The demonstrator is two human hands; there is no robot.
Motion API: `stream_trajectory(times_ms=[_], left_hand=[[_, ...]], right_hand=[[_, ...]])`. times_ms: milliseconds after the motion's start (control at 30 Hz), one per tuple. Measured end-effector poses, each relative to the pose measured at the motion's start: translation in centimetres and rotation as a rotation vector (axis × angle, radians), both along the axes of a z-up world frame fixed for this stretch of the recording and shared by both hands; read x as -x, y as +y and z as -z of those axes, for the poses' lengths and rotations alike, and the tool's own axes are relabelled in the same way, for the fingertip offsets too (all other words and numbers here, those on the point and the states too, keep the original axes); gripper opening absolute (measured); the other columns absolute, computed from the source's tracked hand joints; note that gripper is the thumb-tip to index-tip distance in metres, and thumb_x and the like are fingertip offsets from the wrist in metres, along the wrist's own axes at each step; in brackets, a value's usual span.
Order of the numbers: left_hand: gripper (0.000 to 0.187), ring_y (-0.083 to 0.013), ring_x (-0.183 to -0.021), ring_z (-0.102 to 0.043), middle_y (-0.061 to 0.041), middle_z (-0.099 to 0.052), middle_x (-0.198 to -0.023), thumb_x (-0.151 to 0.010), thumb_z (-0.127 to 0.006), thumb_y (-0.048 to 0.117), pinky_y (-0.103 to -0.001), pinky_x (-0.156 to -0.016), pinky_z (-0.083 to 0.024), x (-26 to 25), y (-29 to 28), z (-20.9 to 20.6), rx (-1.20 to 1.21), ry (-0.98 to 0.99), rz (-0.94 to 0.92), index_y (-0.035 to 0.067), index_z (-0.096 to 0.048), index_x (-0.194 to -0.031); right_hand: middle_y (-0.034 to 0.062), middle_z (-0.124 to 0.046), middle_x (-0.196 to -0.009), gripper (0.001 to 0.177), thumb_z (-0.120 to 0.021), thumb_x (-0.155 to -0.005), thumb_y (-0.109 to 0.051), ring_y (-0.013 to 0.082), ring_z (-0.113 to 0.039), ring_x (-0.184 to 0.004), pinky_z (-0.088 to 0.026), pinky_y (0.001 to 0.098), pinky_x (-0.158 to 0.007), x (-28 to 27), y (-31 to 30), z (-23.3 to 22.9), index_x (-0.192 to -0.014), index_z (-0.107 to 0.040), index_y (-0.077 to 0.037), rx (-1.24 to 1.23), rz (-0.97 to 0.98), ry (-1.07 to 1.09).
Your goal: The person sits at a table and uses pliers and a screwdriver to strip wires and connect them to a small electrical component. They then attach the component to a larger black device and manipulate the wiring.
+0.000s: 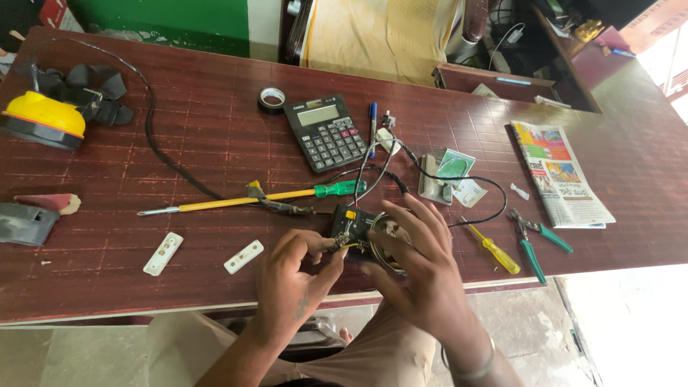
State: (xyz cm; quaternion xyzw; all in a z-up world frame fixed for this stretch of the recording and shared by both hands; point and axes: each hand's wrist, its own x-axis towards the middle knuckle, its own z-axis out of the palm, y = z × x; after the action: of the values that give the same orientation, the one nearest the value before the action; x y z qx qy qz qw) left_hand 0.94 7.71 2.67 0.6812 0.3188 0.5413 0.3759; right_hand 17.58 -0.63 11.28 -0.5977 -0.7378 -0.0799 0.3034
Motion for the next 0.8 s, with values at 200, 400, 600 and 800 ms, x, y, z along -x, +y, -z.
stream_trajectory(times_ms=[200, 400, 600, 800], left_hand=[[0.021, -0.007, -0.06, -0.062, -0.002, -0.065, -0.076, -0.078, -0.087, 0.008, -0.023, -0.053, -0.052, -0.5, -0.1, 0.3, 0.074, -0.085, 0.013, 0.005, -0.068, -0.087], [0.021, -0.007, -0.059, -0.064, -0.002, -0.067, -0.073, -0.075, -0.089, 0.01, -0.023, -0.052, -0.052, -0.8, 0.0, 0.6, 0.08, -0.067, -0.044, 0.006, -0.071, -0.085], [0.019, -0.0063, -0.06, -0.067, -0.002, -0.07, -0.075, -0.077, -0.088, 0.012, -0.022, -0.053, -0.053, -0.7, 0.1, 0.5, 0.151, -0.091, -0.054, 0.006, -0.073, -0.087], [0.018, -0.0063, -0.063, -0.068, -0.003, -0.071, -0.078, -0.078, -0.087, 0.012, -0.023, -0.057, -0.055, -0.9, 0.3, 0.4, 0.165, -0.091, -0.08, 0.005, -0.074, -0.088]], right_hand=[[0.0092, -0.069, -0.12, 0.026, -0.081, -0.079, -0.021, 0.0339, -0.058, -0.127, -0.04, 0.0529, -0.111, -0.2, 2.7, -1.5, -0.102, -0.077, -0.009, 0.059, -0.098, -0.147], [0.0048, -0.073, -0.1, 0.016, -0.077, -0.083, -0.017, 0.0262, -0.069, -0.095, -0.054, 0.0397, -0.086, -0.9, 4.2, -2.9, -0.096, -0.075, -0.008, 0.212, -0.25, -0.086], [0.0075, -0.071, -0.089, 0.015, -0.074, -0.088, -0.019, 0.0293, -0.068, -0.08, -0.054, 0.0418, -0.068, -0.7, 5.5, -3.5, -0.091, -0.072, -0.005, 0.373, -0.218, -0.11], [0.0102, -0.07, -0.078, 0.017, -0.074, -0.087, -0.025, 0.0335, -0.067, -0.073, -0.051, 0.0465, -0.061, -0.4, 7.0, -3.2, -0.087, -0.073, -0.008, 0.491, -0.124, -0.187]])
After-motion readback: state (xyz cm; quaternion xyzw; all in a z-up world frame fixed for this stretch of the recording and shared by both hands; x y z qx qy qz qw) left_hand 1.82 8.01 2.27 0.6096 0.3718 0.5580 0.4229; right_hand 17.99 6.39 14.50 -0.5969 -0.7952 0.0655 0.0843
